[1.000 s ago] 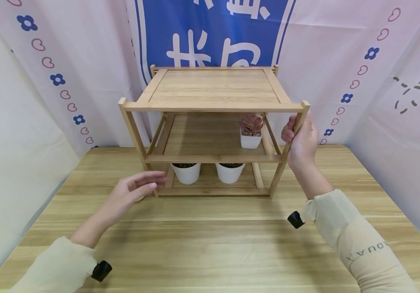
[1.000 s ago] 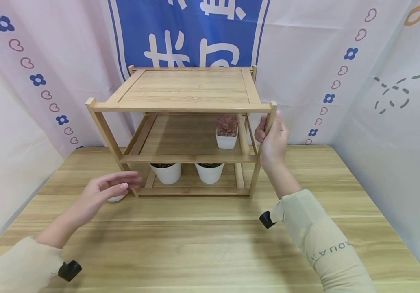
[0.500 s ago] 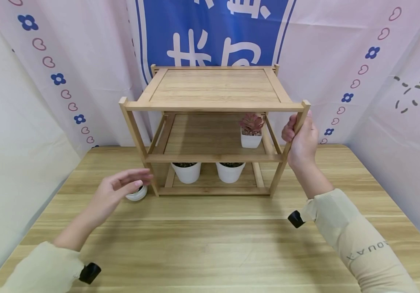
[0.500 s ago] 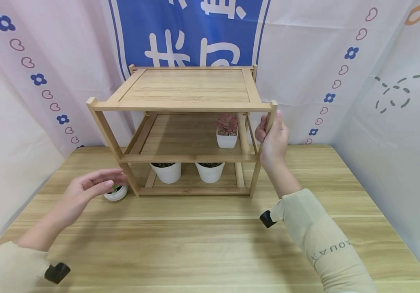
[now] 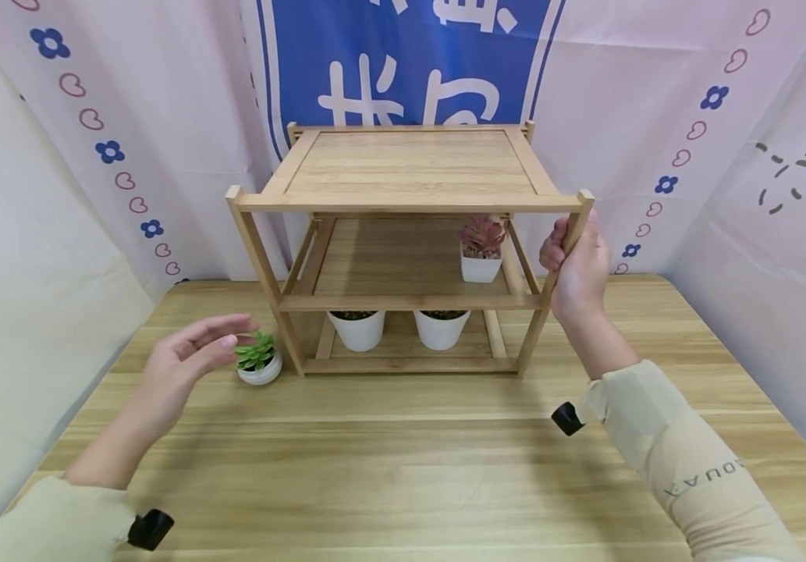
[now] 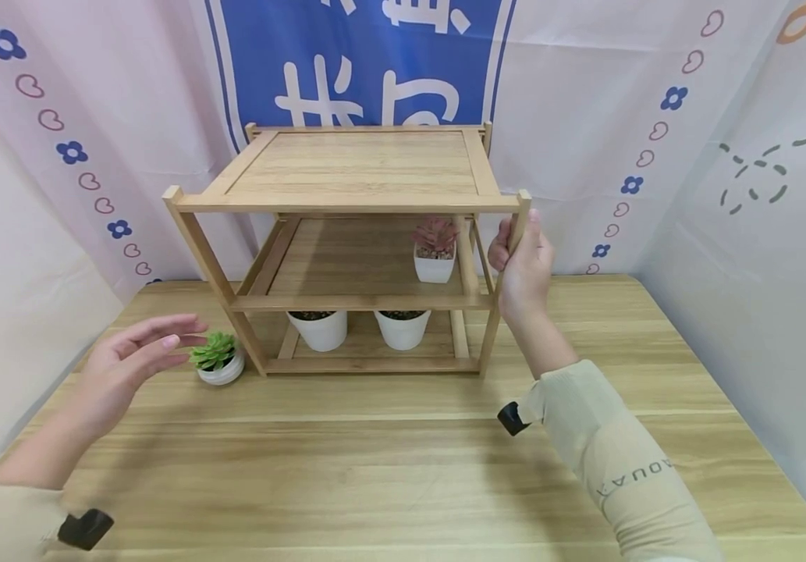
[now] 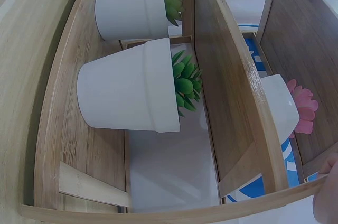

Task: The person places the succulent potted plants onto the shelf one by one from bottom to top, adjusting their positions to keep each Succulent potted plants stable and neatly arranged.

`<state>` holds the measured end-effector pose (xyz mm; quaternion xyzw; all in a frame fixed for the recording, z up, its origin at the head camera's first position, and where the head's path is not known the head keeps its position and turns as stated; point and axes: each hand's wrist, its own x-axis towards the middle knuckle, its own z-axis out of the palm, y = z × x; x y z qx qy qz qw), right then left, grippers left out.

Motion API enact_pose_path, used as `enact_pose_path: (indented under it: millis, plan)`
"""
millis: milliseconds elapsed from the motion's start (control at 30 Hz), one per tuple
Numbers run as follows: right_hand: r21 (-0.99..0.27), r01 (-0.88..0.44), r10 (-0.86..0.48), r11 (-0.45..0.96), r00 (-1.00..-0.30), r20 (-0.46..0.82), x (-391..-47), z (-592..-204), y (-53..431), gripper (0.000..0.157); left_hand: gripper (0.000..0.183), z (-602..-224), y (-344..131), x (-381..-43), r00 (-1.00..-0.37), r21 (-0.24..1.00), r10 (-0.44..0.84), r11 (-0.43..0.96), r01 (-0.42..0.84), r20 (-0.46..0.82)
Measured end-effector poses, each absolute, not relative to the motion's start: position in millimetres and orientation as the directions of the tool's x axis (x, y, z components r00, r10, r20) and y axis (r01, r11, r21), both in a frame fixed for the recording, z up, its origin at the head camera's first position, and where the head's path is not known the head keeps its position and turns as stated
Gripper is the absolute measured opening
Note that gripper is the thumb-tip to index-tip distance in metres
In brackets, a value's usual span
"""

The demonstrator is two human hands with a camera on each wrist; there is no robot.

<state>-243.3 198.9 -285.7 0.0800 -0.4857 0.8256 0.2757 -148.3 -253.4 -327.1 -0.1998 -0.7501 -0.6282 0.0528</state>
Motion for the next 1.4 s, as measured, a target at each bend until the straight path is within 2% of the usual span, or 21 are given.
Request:
enact_pose_path:
  millis: [133, 500, 733, 867, 1100, 1400]
  plan:
    - [-0.758, -0.533, 0.373, -0.376, -0.836, 0.403, -244, -285, 199, 0.048, 0.035, -327, -258, -147, -0.914, 0.930, 0.220, 0.065, 0.363, 0.341]
    - [-0.765, -0.519, 0.384, -0.382, -0.842, 0.379, -242, -285, 199, 0.049, 0.038, -336, -280, -152, -0.925, 0.937, 0.165, 0.008, 0.348, 0.342]
    - [-0.768, -0.521, 0.386, -0.372, -0.839, 0.383, -242, -285, 199, 0.048, 0.037, -346, -297, -160, -0.947, 0.958, 0.150, 0.005, 0.287, 0.283]
    - [-0.764, -0.519, 0.385, -0.383, -0.842, 0.379, -242, -285, 199, 0.048, 0.039, -351, -307, -164, -0.960, 0.968, 0.169, 0.080, 0.238, 0.222]
    - [-0.760, -0.525, 0.386, -0.383, -0.839, 0.385, -242, -286, 199, 0.048, 0.049, -357, -324, -165, -0.975, 0.929, 0.195, 0.329, 0.170, 0.110]
    - [-0.759, -0.529, 0.385, -0.379, -0.836, 0.391, -242, -286, 198, 0.048, 0.067, -362, -330, -169, -0.984, 0.867, 0.180, 0.492, 0.079, -0.013]
